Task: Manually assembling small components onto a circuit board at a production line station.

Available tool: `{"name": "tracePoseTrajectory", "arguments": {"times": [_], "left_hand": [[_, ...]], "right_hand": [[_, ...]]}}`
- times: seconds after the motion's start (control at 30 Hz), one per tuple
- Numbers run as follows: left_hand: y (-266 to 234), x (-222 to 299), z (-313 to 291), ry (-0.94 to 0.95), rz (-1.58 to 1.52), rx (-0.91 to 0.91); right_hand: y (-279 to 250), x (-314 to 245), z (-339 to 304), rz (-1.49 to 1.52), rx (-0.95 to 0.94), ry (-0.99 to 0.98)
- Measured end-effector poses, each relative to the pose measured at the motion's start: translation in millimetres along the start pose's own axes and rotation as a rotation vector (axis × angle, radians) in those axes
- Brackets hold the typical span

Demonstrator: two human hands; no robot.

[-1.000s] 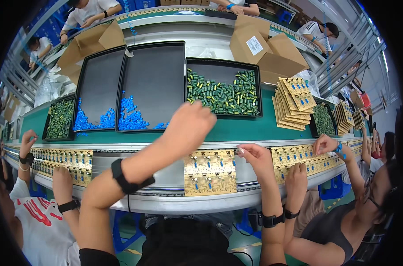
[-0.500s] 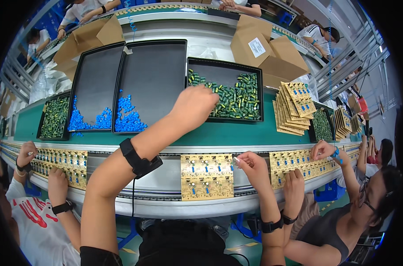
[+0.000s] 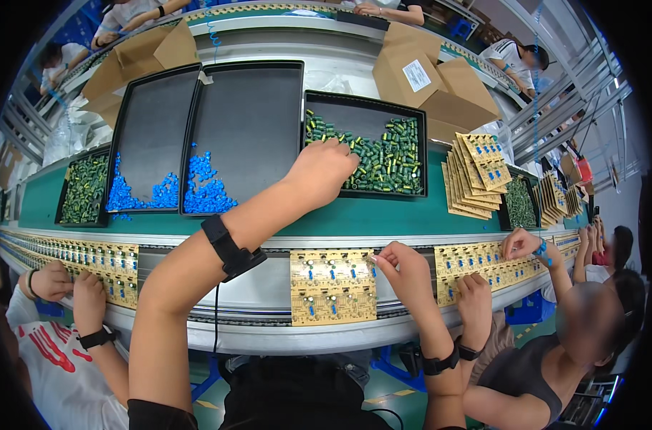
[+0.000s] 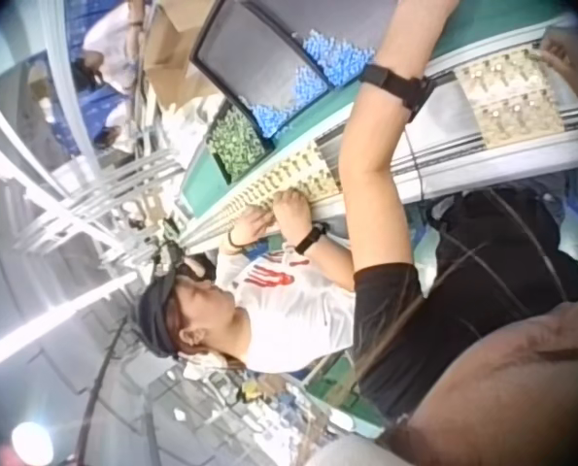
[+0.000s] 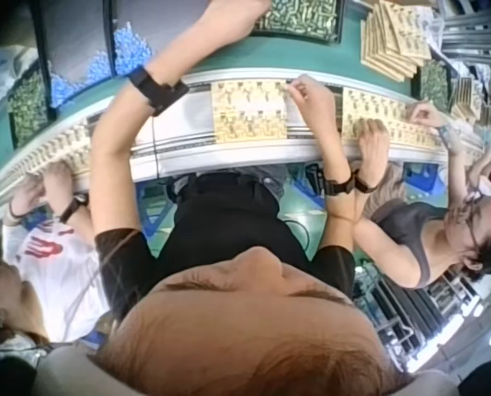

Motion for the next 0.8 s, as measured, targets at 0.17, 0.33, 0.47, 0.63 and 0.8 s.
{"name": "tracePoseTrajectory", "arguments": {"times": [0.17, 0.33, 0.47, 0.63, 0.8], "left_hand": [[-3.0, -2.7, -2.8, 0.021, -0.01, 0.019], [-25.5, 0.1, -14.2, -0.032, -0.175, 0.078], [-37.7, 19.1, -35.4, -0.259, -0.527, -0.194], [-4.1, 19.7, -57.7, -0.511, -1.251, -0.479], [-2.6, 21.3, -59.5, -0.481, -1.124, -0.584]], "right_hand": [[2.4, -4.5, 1.5, -0.082, -0.01, -0.021], [-9.3, 2.8, 9.5, -0.061, 0.014, 0.001], [-53.9, -13.0, 54.1, -0.213, 0.198, -0.15], [-35.6, -0.1, 112.0, -0.398, 0.279, -0.323], [-9.9, 9.6, 133.2, -0.129, 0.083, -0.132]]}}
Point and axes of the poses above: each hand's wrist, its own z-axis towards the middle knuckle, its own y-axis out of the palm, x = y × z, the point moved 7 cm from there along z, towards the middle knuckle, and after that the axes turned 15 degrees about -y, right-handed, at the moved point
